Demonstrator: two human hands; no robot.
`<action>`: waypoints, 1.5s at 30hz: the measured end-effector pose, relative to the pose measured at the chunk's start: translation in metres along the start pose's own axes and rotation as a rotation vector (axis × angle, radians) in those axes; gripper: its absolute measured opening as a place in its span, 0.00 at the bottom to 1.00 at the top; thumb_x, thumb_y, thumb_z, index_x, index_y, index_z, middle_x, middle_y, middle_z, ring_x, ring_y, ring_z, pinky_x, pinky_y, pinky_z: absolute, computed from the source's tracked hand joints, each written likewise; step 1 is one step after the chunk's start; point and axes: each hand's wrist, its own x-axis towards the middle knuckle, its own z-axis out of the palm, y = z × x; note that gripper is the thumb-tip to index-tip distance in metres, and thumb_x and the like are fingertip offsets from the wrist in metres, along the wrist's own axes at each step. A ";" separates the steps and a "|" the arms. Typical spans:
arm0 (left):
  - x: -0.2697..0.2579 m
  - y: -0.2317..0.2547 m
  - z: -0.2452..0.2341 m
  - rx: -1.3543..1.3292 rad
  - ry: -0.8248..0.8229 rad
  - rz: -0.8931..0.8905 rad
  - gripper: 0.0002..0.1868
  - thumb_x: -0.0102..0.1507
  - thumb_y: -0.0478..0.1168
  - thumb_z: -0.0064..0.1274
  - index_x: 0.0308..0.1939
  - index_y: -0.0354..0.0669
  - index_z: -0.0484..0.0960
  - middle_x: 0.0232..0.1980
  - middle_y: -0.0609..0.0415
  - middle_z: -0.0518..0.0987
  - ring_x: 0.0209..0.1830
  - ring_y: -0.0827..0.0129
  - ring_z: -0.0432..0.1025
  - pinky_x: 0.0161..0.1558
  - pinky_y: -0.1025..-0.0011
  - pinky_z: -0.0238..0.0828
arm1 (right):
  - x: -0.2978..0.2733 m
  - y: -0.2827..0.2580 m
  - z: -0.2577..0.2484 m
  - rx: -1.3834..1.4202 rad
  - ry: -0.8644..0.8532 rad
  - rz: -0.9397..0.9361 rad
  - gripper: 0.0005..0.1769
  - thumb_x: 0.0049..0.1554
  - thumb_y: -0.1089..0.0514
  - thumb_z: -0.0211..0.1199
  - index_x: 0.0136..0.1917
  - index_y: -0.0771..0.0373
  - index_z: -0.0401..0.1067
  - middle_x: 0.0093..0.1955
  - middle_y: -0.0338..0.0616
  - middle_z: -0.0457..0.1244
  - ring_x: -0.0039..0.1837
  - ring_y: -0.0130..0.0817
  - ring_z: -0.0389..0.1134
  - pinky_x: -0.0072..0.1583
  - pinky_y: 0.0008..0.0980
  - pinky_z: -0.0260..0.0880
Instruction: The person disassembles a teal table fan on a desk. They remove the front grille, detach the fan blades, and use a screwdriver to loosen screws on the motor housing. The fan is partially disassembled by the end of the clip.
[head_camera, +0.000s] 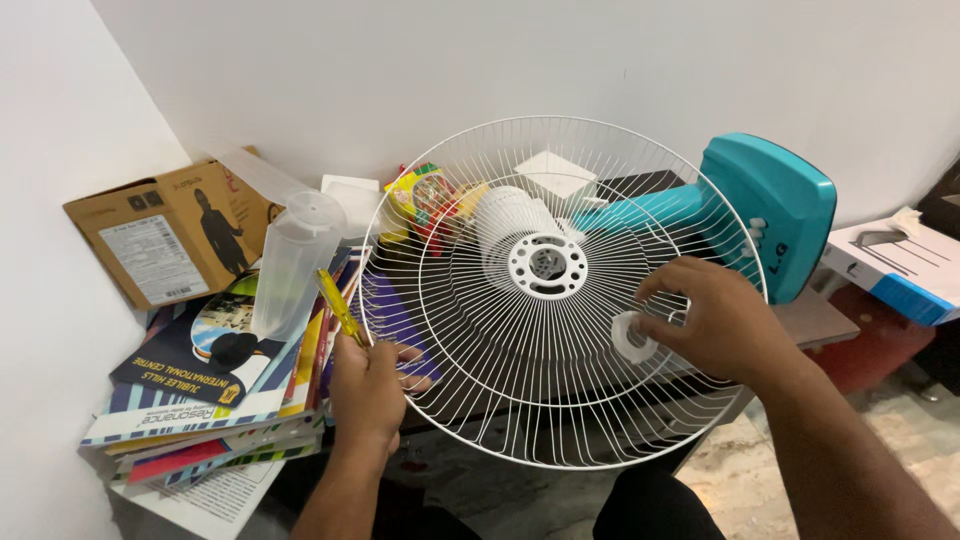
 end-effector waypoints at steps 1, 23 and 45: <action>0.001 0.000 0.001 -0.016 -0.010 0.011 0.13 0.64 0.34 0.39 0.52 0.36 0.67 0.38 0.44 0.82 0.21 0.65 0.76 0.24 0.70 0.76 | -0.001 0.004 -0.002 0.025 0.072 -0.030 0.18 0.47 0.48 0.74 0.48 0.59 0.79 0.51 0.44 0.70 0.54 0.41 0.71 0.56 0.43 0.71; 0.015 -0.005 0.037 -0.138 -0.034 -0.092 0.13 0.65 0.40 0.43 0.50 0.40 0.64 0.36 0.44 0.80 0.20 0.63 0.74 0.17 0.74 0.62 | -0.035 0.076 0.015 1.538 -0.023 0.409 0.49 0.49 0.45 0.60 0.79 0.62 0.49 0.68 0.72 0.60 0.59 0.61 0.71 0.51 0.48 0.77; 0.021 0.000 0.013 -0.127 -0.124 0.072 0.21 0.69 0.54 0.46 0.49 0.40 0.64 0.46 0.45 0.81 0.29 0.66 0.78 0.30 0.73 0.70 | 0.024 0.036 -0.015 1.657 0.229 0.302 0.29 0.53 0.54 0.55 0.65 0.68 0.57 0.62 0.61 0.66 0.62 0.55 0.73 0.60 0.44 0.75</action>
